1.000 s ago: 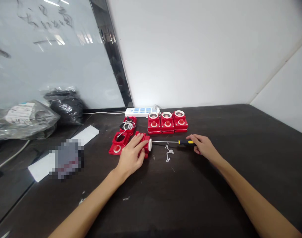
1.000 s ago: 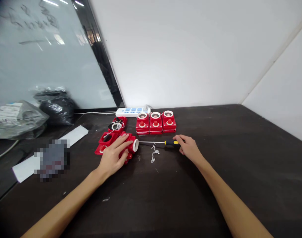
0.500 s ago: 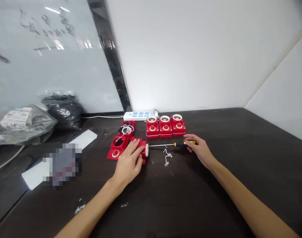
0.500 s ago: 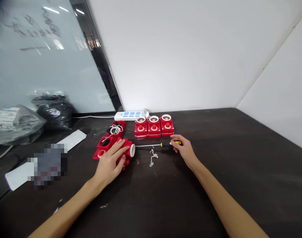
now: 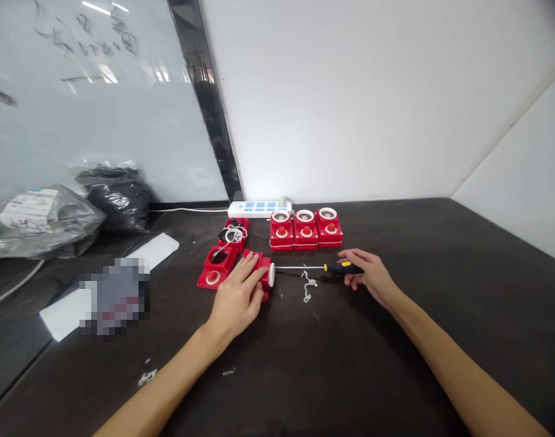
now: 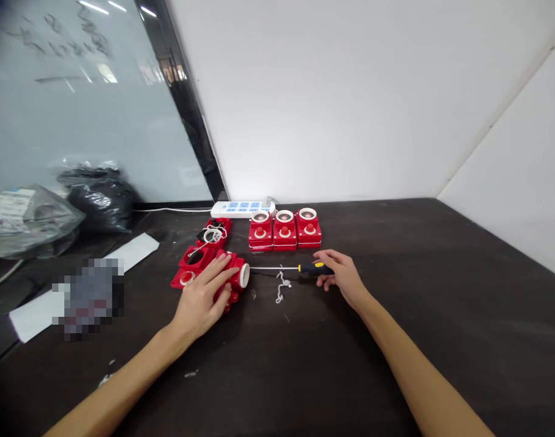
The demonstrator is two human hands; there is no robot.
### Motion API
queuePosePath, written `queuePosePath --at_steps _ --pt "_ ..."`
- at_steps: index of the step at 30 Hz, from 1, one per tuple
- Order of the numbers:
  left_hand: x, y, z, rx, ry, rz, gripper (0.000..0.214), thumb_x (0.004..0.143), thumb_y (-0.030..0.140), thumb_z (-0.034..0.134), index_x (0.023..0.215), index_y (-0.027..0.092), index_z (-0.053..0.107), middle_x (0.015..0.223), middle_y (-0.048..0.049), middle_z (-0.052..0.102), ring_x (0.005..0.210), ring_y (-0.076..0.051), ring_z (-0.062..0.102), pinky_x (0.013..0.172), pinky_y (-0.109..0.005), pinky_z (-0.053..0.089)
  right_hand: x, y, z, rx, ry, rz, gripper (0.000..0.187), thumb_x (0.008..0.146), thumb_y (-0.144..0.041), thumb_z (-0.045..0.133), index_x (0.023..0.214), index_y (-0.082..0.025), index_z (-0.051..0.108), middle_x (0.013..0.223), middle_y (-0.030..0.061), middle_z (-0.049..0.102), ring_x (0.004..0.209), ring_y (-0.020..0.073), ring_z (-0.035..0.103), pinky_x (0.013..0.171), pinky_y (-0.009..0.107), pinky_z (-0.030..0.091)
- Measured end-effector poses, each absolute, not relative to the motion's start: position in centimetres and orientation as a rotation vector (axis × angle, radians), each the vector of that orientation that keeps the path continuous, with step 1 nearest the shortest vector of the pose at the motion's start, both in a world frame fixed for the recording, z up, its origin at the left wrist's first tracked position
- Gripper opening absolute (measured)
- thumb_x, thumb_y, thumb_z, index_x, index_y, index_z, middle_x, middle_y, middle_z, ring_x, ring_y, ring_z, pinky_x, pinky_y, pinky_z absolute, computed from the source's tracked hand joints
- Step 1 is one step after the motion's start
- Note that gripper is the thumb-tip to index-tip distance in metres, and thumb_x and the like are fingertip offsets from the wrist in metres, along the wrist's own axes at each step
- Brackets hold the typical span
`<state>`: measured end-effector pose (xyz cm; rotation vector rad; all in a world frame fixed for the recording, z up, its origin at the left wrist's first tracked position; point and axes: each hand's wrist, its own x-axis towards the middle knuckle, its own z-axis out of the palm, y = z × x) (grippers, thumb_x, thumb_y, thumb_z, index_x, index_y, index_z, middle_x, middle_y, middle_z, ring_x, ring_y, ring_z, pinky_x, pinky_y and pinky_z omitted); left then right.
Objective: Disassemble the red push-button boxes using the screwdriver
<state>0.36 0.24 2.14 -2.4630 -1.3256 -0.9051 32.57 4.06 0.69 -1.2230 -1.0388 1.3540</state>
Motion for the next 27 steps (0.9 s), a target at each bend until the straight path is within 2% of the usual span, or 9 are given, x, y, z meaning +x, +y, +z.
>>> queuePosePath --at_steps 2,3,7,17,27 --pt "0.4 0.3 2.1 -2.465 -1.321 -0.906 0.034 0.09 0.016 0.046 0.118 0.013 0.066 0.135 -0.0159 0.06 0.129 -0.032 0.053 0.103 -0.052 0.051 32.4 4.1 0.7 -1.245 -1.051 1.299 0.037 0.071 -0.046 0.074 0.092 -0.016 0.068 0.081 0.0059 0.067 0.04 0.0085 0.051 0.033 0.021 0.029" --pt "0.4 0.3 2.1 -2.466 -1.316 -0.907 0.034 0.09 0.016 0.046 0.118 0.013 0.066 0.134 -0.0161 0.06 0.129 -0.033 0.053 0.102 -0.053 0.051 32.3 4.1 0.6 -1.231 -1.051 1.283 0.037 0.07 -0.044 0.076 0.092 -0.015 0.068 0.081 0.0058 0.067 0.039 0.0077 0.05 0.033 0.02 0.027" --pt "0.4 0.3 2.2 -2.47 -1.307 -0.912 0.034 0.09 0.017 0.047 0.118 0.013 0.065 0.134 -0.0154 0.061 0.129 -0.032 0.053 0.103 -0.052 0.051 32.5 4.3 0.3 -1.198 -1.01 1.289 0.035 0.068 -0.036 0.078 0.094 -0.016 0.067 0.084 0.0058 0.069 0.044 0.0088 0.053 0.037 0.021 0.031" --pt "0.2 0.3 2.3 -2.481 -1.302 -0.922 0.034 0.091 0.018 0.046 0.117 0.013 0.066 0.133 -0.0155 0.061 0.129 -0.031 0.053 0.104 -0.05 0.051 33.7 4.5 0.9 -1.237 -0.905 1.215 0.032 0.064 -0.032 0.078 0.089 -0.014 0.068 0.075 0.005 0.069 0.042 0.0095 0.052 0.037 0.022 0.027" --pt "-1.7 1.2 2.6 -2.667 -1.328 -1.128 0.033 0.093 0.022 0.049 0.12 0.015 0.066 0.139 -0.0126 0.057 0.131 -0.028 0.051 0.109 -0.046 0.046 33.2 4.1 1.4 -1.24 -0.907 1.217 0.028 0.063 -0.029 0.075 0.086 -0.015 0.068 0.071 0.0044 0.069 0.037 0.0084 0.047 0.036 0.021 0.022"
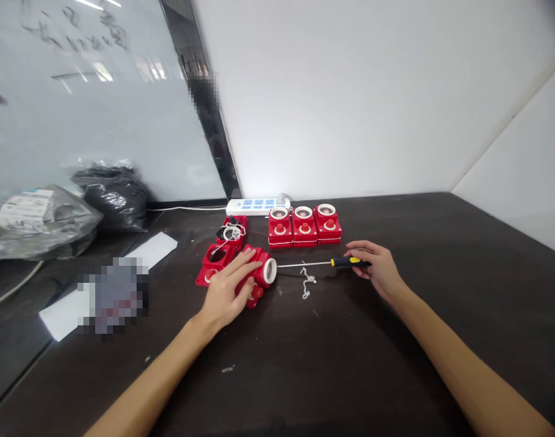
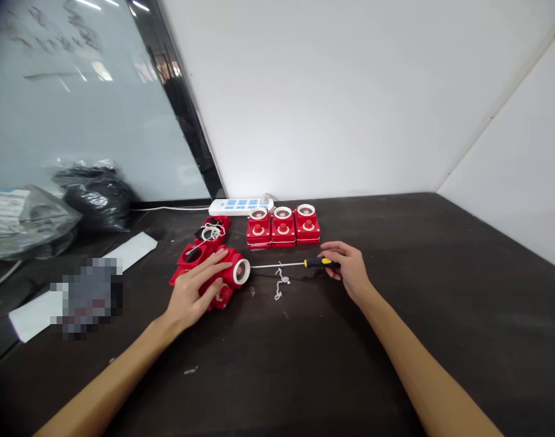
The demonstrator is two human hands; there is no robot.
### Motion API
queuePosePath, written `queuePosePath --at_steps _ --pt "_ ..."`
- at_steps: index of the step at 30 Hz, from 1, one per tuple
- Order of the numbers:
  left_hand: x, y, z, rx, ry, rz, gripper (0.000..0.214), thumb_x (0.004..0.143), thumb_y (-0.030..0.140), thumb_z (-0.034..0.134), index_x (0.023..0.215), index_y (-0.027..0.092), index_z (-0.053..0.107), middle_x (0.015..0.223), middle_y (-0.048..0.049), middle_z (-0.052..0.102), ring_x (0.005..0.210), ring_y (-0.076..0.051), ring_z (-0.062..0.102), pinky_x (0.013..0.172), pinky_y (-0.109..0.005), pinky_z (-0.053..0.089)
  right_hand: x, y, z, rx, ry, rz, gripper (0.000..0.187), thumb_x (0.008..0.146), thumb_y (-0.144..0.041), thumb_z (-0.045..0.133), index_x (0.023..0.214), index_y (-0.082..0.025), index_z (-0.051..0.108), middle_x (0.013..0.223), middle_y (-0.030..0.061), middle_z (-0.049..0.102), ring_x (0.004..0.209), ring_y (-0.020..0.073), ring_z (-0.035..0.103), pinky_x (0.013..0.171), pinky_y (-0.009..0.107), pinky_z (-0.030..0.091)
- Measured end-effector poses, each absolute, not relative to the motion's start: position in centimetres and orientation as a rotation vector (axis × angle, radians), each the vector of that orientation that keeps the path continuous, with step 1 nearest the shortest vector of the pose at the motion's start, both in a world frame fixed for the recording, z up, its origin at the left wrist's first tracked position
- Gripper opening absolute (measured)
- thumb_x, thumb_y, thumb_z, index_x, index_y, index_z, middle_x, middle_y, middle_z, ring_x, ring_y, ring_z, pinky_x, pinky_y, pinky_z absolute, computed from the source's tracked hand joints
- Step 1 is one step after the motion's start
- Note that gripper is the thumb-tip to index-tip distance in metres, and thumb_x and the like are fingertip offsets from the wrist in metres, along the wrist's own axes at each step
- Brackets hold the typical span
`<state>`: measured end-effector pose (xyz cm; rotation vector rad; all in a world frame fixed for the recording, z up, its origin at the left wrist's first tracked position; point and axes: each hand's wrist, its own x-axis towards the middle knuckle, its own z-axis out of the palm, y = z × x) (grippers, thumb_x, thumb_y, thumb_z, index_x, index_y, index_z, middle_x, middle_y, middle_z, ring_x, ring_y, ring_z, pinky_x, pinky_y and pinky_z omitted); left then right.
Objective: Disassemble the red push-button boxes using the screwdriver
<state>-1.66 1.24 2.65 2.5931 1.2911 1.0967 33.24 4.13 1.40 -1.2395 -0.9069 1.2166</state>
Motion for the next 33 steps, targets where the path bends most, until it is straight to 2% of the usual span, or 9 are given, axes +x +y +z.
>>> queuePosePath --at_steps 5,13,22,33 --pt "-3.1 2.2 3.7 2.488 1.187 0.9 0.038 0.096 0.03 0.049 0.131 0.022 0.061 0.147 -0.006 0.05 0.136 -0.027 0.046 0.113 -0.046 0.039 33.8 3.9 2.3 -1.216 -0.826 1.083 0.021 0.061 -0.025 0.074 0.078 -0.014 0.068 0.064 0.0047 0.068 0.035 0.0073 0.043 0.035 0.021 0.019" --pt "-4.2 2.8 4.3 2.341 1.26 0.86 0.043 0.097 0.036 0.045 0.137 0.024 0.055 0.148 -0.0046 0.048 0.134 -0.026 0.049 0.113 -0.045 0.038 33.7 3.5 3.0 -1.172 -0.849 1.021 0.016 0.063 -0.022 0.074 0.076 -0.014 0.069 0.064 0.0054 0.068 0.043 0.0094 0.049 0.035 0.021 0.029" --pt "-4.9 3.3 3.5 2.303 1.355 0.931 0.046 0.095 0.03 0.041 0.137 0.021 0.056 0.141 -0.0042 0.057 0.125 -0.027 0.057 0.109 -0.042 0.042 32.4 2.7 3.2 -1.144 -1.005 0.956 0.015 0.071 -0.027 0.072 0.081 -0.016 0.069 0.071 0.004 0.069 0.038 0.0075 0.047 0.034 0.021 0.029" --pt "-4.7 3.1 3.2 2.347 1.41 0.957 0.047 0.092 0.026 0.038 0.135 0.02 0.058 0.139 -0.0041 0.059 0.123 -0.025 0.058 0.108 -0.041 0.043 32.5 2.4 3.4 -1.125 -1.018 0.897 0.012 0.073 -0.026 0.072 0.08 -0.016 0.069 0.071 0.0039 0.069 0.04 0.0077 0.047 0.035 0.022 0.03"
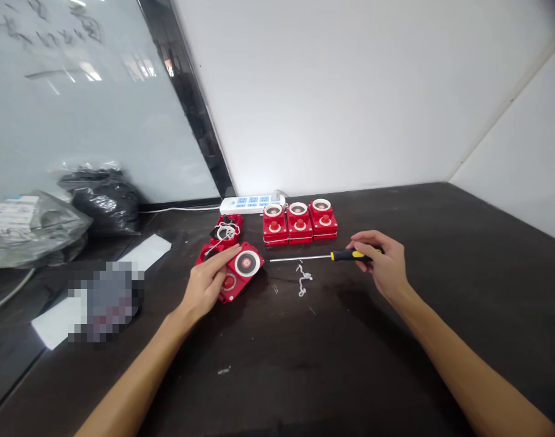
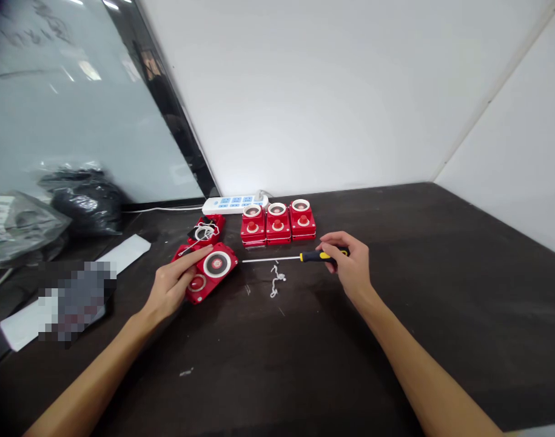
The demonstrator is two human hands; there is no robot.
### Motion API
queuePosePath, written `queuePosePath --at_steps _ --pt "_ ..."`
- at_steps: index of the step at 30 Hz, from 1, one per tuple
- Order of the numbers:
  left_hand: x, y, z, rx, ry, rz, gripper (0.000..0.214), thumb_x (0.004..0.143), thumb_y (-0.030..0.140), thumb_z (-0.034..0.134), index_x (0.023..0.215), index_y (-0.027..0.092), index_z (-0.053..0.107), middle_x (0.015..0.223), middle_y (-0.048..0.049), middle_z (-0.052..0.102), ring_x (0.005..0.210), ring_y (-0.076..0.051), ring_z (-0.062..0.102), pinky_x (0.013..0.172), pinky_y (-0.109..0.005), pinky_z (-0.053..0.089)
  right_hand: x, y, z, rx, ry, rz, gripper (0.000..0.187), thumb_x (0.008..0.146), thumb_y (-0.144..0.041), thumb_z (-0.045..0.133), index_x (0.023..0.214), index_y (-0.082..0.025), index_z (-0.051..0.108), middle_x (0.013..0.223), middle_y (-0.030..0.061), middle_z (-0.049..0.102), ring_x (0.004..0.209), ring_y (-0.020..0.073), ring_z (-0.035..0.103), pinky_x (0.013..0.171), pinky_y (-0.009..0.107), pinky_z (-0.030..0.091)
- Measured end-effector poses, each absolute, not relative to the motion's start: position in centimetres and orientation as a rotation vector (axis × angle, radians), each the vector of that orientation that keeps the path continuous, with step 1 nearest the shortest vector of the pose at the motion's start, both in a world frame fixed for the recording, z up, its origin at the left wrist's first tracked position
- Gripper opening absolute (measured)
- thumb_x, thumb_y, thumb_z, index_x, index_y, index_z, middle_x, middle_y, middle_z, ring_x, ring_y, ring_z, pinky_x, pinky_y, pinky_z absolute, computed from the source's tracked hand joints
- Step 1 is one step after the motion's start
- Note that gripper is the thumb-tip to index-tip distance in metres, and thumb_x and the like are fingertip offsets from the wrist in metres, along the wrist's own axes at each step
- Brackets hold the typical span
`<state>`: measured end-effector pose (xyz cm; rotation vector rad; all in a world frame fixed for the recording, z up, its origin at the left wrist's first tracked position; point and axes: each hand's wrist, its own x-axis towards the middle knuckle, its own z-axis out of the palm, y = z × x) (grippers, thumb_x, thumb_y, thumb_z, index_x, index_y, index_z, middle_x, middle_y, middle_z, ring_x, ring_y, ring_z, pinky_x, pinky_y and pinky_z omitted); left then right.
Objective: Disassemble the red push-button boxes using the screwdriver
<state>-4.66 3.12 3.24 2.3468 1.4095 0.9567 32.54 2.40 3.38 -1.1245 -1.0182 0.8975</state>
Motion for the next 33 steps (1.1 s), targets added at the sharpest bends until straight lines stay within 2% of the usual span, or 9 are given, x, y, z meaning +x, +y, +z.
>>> queuePosePath --at_steps 15,18,20,22,25,27,29,31,33 --pt "-4.3 2.9 3.4 2.523 1.378 0.927 0.049 0.092 0.024 0.036 0.135 0.021 0.057 0.139 -0.0035 0.058 0.125 -0.026 0.057 0.108 -0.046 0.045 32.3 2.2 3.7 -1.164 -1.113 0.834 0.012 0.076 -0.029 0.072 0.081 -0.018 0.068 0.073 0.0039 0.068 0.042 0.009 0.047 0.037 0.024 0.033" --pt "-4.2 2.8 3.7 2.579 1.363 0.877 0.05 0.092 0.024 0.037 0.138 0.022 0.055 0.141 -0.0028 0.056 0.128 -0.026 0.055 0.109 -0.045 0.045 32.5 1.7 4.0 -1.186 -1.232 0.728 0.013 0.08 -0.031 0.07 0.086 -0.019 0.069 0.079 0.004 0.069 0.044 0.0095 0.049 0.041 0.026 0.038" --pt "-4.1 2.7 3.9 2.618 1.336 0.843 0.05 0.092 0.023 0.038 0.14 0.024 0.053 0.143 -0.0024 0.054 0.129 -0.025 0.054 0.109 -0.044 0.045 32.7 1.3 4.4 -1.179 -1.332 0.627 0.015 0.08 -0.031 0.07 0.091 -0.021 0.069 0.084 0.0042 0.069 0.053 0.0126 0.056 0.05 0.028 0.046" --pt "-3.8 2.5 4.0 2.662 1.3 0.828 0.05 0.092 0.022 0.039 0.141 0.024 0.052 0.145 -0.0032 0.052 0.13 -0.025 0.053 0.109 -0.043 0.045 32.9 1.0 4.8 -1.139 -1.406 0.551 0.022 0.079 -0.031 0.072 0.099 -0.023 0.069 0.091 0.0044 0.069 0.072 0.018 0.064 0.064 0.031 0.052" --pt "-2.8 2.1 3.9 2.741 1.237 0.864 0.048 0.092 0.02 0.042 0.139 0.024 0.053 0.146 -0.0055 0.051 0.132 -0.026 0.051 0.11 -0.046 0.043 33.0 0.6 5.1 -1.094 -1.445 0.548 0.03 0.078 -0.033 0.074 0.106 -0.025 0.067 0.099 0.0055 0.07 0.094 0.0237 0.065 0.08 0.034 0.053" --pt "-2.1 1.9 3.6 2.771 1.237 0.891 0.047 0.092 0.019 0.044 0.137 0.024 0.055 0.145 -0.0063 0.052 0.133 -0.028 0.049 0.109 -0.049 0.043 32.8 0.6 5.0 -1.11 -1.455 0.601 0.026 0.081 -0.038 0.07 0.103 -0.024 0.069 0.099 0.0064 0.07 0.087 0.0228 0.066 0.074 0.033 0.053" --pt "-1.5 1.8 3.2 2.768 1.281 0.914 0.046 0.092 0.02 0.045 0.136 0.025 0.056 0.143 -0.0069 0.054 0.132 -0.029 0.049 0.106 -0.051 0.044 32.6 0.7 4.8 -1.188 -1.437 0.649 0.026 0.087 -0.044 0.061 0.095 -0.022 0.071 0.084 0.0055 0.069 0.064 0.0179 0.064 0.057 0.03 0.05" --pt "-1.3 1.7 2.9 2.753 1.325 0.959 0.044 0.092 0.02 0.045 0.135 0.025 0.057 0.141 -0.008 0.056 0.131 -0.029 0.05 0.105 -0.052 0.045 32.3 1.0 4.5 -1.295 -1.392 0.674 0.032 0.09 -0.047 0.056 0.087 -0.019 0.071 0.066 0.0023 0.063 0.042 0.0114 0.051 0.043 0.027 0.039" --pt "-1.3 1.8 2.8 2.727 1.356 1.009 0.043 0.092 0.02 0.045 0.133 0.023 0.058 0.14 -0.0093 0.057 0.13 -0.029 0.051 0.106 -0.053 0.044 32.3 1.4 4.3 -1.329 -1.362 0.715 0.029 0.088 -0.045 0.058 0.088 -0.019 0.071 0.066 0.0016 0.063 0.038 0.0084 0.044 0.039 0.025 0.034"
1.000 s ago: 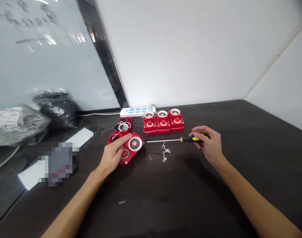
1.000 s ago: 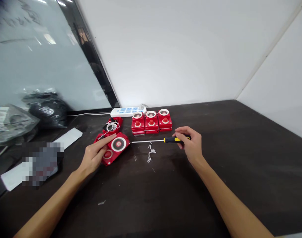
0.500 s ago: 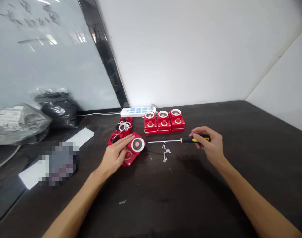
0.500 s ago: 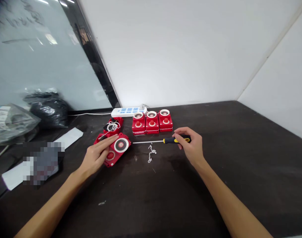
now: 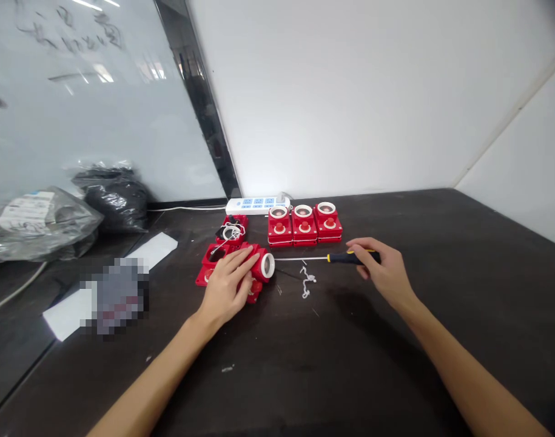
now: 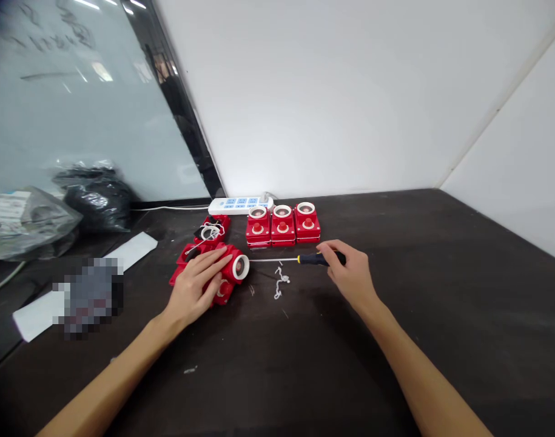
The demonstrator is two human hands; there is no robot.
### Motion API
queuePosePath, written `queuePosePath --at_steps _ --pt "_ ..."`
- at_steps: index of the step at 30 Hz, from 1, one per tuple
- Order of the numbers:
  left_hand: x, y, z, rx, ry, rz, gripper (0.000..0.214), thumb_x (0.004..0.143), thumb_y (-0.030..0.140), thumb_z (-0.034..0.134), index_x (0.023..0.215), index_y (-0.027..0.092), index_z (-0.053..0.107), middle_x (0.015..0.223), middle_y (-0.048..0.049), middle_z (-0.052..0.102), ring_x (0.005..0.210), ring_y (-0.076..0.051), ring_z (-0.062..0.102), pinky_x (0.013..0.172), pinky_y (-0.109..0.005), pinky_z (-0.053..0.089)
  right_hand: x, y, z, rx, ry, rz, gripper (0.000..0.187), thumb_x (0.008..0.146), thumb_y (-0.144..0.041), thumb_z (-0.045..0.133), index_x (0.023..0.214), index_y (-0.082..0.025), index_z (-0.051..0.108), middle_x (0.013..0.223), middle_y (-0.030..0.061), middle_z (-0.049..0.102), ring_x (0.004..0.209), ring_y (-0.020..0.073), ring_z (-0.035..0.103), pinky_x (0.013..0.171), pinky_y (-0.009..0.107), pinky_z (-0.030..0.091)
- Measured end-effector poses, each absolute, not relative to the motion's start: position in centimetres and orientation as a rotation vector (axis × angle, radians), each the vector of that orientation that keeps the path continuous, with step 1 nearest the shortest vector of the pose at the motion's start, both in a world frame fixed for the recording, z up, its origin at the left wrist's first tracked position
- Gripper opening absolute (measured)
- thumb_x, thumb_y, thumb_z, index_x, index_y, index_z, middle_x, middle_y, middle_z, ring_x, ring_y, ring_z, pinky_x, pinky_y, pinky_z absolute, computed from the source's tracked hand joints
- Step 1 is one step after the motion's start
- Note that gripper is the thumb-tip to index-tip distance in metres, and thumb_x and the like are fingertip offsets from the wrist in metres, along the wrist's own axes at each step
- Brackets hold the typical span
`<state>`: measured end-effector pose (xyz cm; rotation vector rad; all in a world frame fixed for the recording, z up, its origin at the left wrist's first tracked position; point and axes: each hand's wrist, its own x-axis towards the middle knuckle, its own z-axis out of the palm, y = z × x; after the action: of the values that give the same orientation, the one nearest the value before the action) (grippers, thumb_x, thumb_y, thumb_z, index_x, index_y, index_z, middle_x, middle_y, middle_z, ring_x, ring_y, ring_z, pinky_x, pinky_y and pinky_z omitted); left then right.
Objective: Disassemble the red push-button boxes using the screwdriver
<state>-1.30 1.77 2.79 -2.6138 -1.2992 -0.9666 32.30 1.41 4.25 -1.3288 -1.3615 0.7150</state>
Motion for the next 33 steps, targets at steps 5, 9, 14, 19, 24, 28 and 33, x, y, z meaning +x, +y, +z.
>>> queuePosePath --at_steps 5,9,14,19,24,28,33 --pt "-1.6 1.9 2.8 -2.567 -1.371 -1.027 0.042 0.093 0.021 0.044 0.133 0.023 0.059 0.139 -0.0094 0.058 0.128 -0.028 0.053 0.107 -0.053 0.043 33.2 2.5 3.3 -1.165 -1.37 0.969 0.029 0.072 -0.03 0.069 0.099 -0.02 0.07 0.098 0.007 0.071 0.074 0.0195 0.066 0.056 0.027 0.051" --pt "-1.5 1.8 2.8 -2.556 -1.379 -1.026 0.041 0.093 0.021 0.044 0.131 0.021 0.06 0.138 -0.0105 0.058 0.127 -0.028 0.054 0.106 -0.052 0.043 33.4 2.9 2.5 -1.325 -1.26 1.103 0.033 0.081 -0.044 0.06 0.094 -0.016 0.071 0.083 0.0068 0.068 0.043 0.0095 0.05 0.036 0.022 0.033" --pt "-1.5 1.8 2.8 -2.542 -1.409 -1.046 0.041 0.094 0.022 0.044 0.131 0.022 0.06 0.139 -0.0094 0.058 0.127 -0.027 0.054 0.107 -0.052 0.042 33.2 2.9 2.5 -1.209 -1.286 0.993 0.033 0.069 -0.035 0.076 0.098 -0.02 0.072 0.096 0.0064 0.07 0.065 0.0142 0.062 0.051 0.024 0.046" --pt "-1.5 1.8 2.8 -2.535 -1.424 -1.064 0.041 0.093 0.022 0.044 0.131 0.024 0.06 0.138 -0.0076 0.059 0.127 -0.027 0.055 0.108 -0.052 0.042 32.9 2.7 2.7 -1.292 -1.158 1.143 0.036 0.079 -0.049 0.065 0.094 -0.017 0.07 0.09 0.0087 0.07 0.044 0.0097 0.053 0.037 0.023 0.036" --pt "-1.5 1.8 2.8 -2.527 -1.41 -1.078 0.04 0.093 0.022 0.044 0.129 0.022 0.062 0.137 -0.0088 0.06 0.126 -0.027 0.055 0.108 -0.051 0.043 32.8 2.6 3.1 -1.171 -1.194 1.177 0.036 0.067 -0.038 0.077 0.098 -0.02 0.071 0.102 0.0083 0.069 0.066 0.0148 0.062 0.049 0.024 0.047" --pt "-1.6 1.8 2.8 -2.519 -1.413 -1.069 0.04 0.093 0.021 0.044 0.129 0.021 0.062 0.137 -0.0091 0.06 0.125 -0.027 0.056 0.107 -0.05 0.043 32.5 2.6 2.9 -1.336 -1.133 1.234 0.036 0.075 -0.049 0.07 0.094 -0.017 0.07 0.085 0.006 0.068 0.04 0.0063 0.046 0.034 0.02 0.026" --pt "-1.7 1.9 2.7 -2.532 -1.397 -1.08 0.039 0.093 0.021 0.045 0.127 0.02 0.063 0.136 -0.009 0.061 0.125 -0.026 0.056 0.108 -0.049 0.042 32.6 2.8 2.7 -1.312 -1.088 1.205 0.034 0.068 -0.04 0.078 0.093 -0.018 0.07 0.073 0.0011 0.066 0.042 0.0056 0.046 0.039 0.019 0.027"
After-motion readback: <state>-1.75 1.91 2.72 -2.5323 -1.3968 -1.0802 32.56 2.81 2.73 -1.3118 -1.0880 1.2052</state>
